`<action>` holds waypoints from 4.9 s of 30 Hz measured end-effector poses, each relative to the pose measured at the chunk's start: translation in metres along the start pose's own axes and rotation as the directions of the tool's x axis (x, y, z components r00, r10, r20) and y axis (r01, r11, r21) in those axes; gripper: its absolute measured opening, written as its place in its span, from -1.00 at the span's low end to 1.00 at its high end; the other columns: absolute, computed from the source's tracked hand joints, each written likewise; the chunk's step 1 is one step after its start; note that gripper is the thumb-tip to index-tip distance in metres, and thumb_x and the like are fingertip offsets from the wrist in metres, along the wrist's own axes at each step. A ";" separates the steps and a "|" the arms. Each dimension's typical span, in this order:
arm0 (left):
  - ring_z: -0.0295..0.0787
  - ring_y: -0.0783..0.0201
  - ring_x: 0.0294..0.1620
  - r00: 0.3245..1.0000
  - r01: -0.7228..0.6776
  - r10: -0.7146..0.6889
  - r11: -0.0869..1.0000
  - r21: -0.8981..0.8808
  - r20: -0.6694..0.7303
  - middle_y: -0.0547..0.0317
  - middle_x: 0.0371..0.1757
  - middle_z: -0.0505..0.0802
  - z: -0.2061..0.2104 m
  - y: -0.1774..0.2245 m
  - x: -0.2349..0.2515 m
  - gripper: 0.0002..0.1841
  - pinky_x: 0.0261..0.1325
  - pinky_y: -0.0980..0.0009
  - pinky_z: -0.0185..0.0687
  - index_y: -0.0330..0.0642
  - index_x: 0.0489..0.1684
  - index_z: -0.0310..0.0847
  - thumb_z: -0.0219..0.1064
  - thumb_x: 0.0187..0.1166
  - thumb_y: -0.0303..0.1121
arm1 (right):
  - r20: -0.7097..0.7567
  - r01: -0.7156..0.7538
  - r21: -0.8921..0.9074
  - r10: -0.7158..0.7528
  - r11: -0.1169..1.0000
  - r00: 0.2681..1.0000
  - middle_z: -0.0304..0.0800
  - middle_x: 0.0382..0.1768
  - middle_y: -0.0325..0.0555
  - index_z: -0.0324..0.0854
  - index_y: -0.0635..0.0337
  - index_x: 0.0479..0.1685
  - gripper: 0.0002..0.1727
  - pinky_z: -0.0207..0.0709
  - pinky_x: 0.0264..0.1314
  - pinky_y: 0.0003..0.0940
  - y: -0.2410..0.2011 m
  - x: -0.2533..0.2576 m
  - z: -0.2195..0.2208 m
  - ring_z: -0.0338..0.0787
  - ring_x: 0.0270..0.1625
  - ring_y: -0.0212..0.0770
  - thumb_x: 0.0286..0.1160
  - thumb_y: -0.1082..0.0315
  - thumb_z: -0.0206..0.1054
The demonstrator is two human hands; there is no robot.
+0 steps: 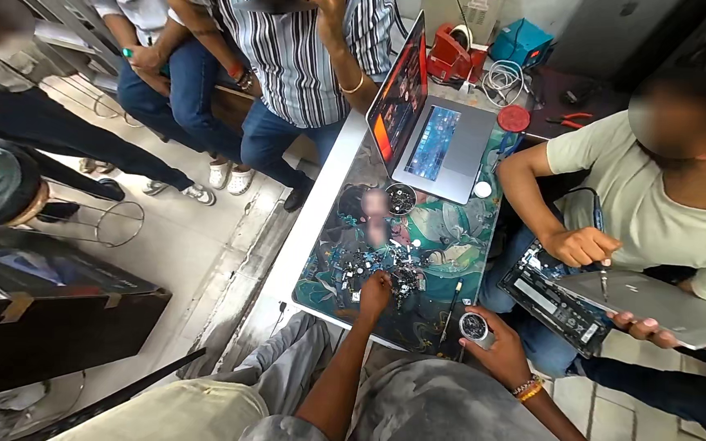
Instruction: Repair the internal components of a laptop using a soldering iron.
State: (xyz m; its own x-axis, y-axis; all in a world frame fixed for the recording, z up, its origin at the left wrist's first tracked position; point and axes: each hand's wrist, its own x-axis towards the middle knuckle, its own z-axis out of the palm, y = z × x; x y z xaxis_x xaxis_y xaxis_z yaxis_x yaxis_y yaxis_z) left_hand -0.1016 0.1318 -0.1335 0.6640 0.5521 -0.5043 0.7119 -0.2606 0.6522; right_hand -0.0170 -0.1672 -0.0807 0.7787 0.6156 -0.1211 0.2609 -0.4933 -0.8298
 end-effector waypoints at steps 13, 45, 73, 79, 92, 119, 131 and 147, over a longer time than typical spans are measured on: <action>0.85 0.06 0.02 0.998 0.041 -0.050 0.977 -0.209 -0.038 -0.06 0.03 0.90 -0.018 -0.033 -0.020 -0.80 0.23 -0.01 0.70 -0.23 0.07 0.82 0.27 0.74 -0.41 | 0.026 0.041 -0.007 -0.041 0.999 0.999 0.81 0.29 -0.10 0.71 0.15 0.34 -0.29 0.64 0.43 -0.22 -0.002 0.004 0.007 0.76 0.35 -0.25 0.07 0.04 0.62; 0.70 0.13 0.22 0.793 -0.549 0.546 0.833 -0.072 0.272 0.11 0.07 0.84 0.022 0.082 -0.118 -0.71 0.39 0.18 0.57 0.02 -0.01 0.93 0.28 0.70 -0.12 | 0.074 0.162 -0.018 -0.160 0.987 0.984 0.85 0.18 -0.06 0.73 0.21 0.27 -0.34 0.67 0.36 -0.27 -0.010 0.002 0.021 0.81 0.25 -0.28 0.13 0.02 0.57; -0.32 -0.02 0.97 0.984 -0.077 0.146 0.871 0.484 -0.106 0.10 0.96 -0.01 0.005 -0.086 -0.020 -0.17 0.87 -0.27 -0.37 -0.16 0.92 -0.03 -0.08 0.78 0.22 | 0.089 0.140 -0.040 -0.136 0.989 0.987 0.82 0.25 -0.03 0.71 0.21 0.31 -0.26 0.64 0.41 -0.31 -0.004 0.005 0.015 0.78 0.32 -0.27 0.08 -0.03 0.62; -0.31 0.06 0.98 0.970 -0.128 0.208 0.879 0.459 -0.129 0.17 0.96 0.00 0.017 -0.081 -0.024 -0.19 0.89 -0.17 -0.35 -0.11 0.93 -0.02 -0.14 0.79 0.22 | 0.069 0.129 -0.058 -0.125 0.990 0.990 0.83 0.26 -0.06 0.72 0.19 0.31 -0.27 0.63 0.42 -0.33 -0.011 0.006 0.015 0.78 0.32 -0.28 0.07 -0.03 0.61; -0.15 -0.02 0.95 0.969 -0.108 0.190 0.898 0.427 -0.155 0.01 0.93 0.10 -0.028 -0.060 0.034 -0.20 0.88 -0.15 -0.22 -0.21 0.89 0.04 -0.04 0.80 0.17 | 0.052 0.130 -0.066 -0.127 0.989 0.991 0.82 0.25 0.00 0.71 0.24 0.30 -0.27 0.63 0.42 -0.27 -0.012 0.005 0.013 0.78 0.34 -0.21 0.09 -0.02 0.60; 0.70 -0.18 0.31 0.868 0.205 -0.227 0.974 -0.097 -0.443 -0.09 0.15 0.86 -0.074 -0.071 0.037 -0.79 0.36 -0.32 0.46 -0.11 0.06 0.85 0.32 0.62 -0.37 | 0.053 0.114 -0.049 -0.111 0.992 0.992 0.83 0.25 -0.06 0.72 0.21 0.29 -0.29 0.63 0.43 -0.33 -0.011 0.008 0.015 0.77 0.34 -0.28 0.08 -0.01 0.62; 0.69 -0.12 0.34 0.944 0.111 -0.022 0.961 0.254 -0.328 0.03 0.26 0.85 -0.079 -0.052 0.045 -0.76 0.41 -0.18 0.50 0.05 0.14 0.88 0.32 0.68 -0.29 | 0.048 0.112 -0.086 -0.108 0.990 0.993 0.83 0.24 -0.07 0.73 0.18 0.29 -0.29 0.63 0.43 -0.29 -0.013 0.011 0.009 0.78 0.33 -0.27 0.08 -0.03 0.60; 0.76 -0.12 0.22 0.942 0.065 -0.118 0.982 -0.175 -0.314 -0.21 0.12 0.83 -0.094 -0.067 0.056 -0.79 0.40 -0.15 0.58 -0.34 0.04 0.78 0.28 0.71 -0.40 | 0.020 0.106 -0.037 -0.105 0.994 0.994 0.84 0.23 -0.07 0.73 0.21 0.28 -0.29 0.64 0.41 -0.36 -0.013 0.009 0.013 0.78 0.31 -0.32 0.06 0.01 0.63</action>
State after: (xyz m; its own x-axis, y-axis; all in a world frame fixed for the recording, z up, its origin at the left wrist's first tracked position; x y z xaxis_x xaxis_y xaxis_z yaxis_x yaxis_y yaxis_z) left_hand -0.1335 0.2546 -0.1519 0.4697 0.7997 -0.3740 0.7024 -0.0819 0.7070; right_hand -0.0204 -0.1470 -0.0778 0.7354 0.6762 -0.0438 0.3627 -0.4475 -0.8174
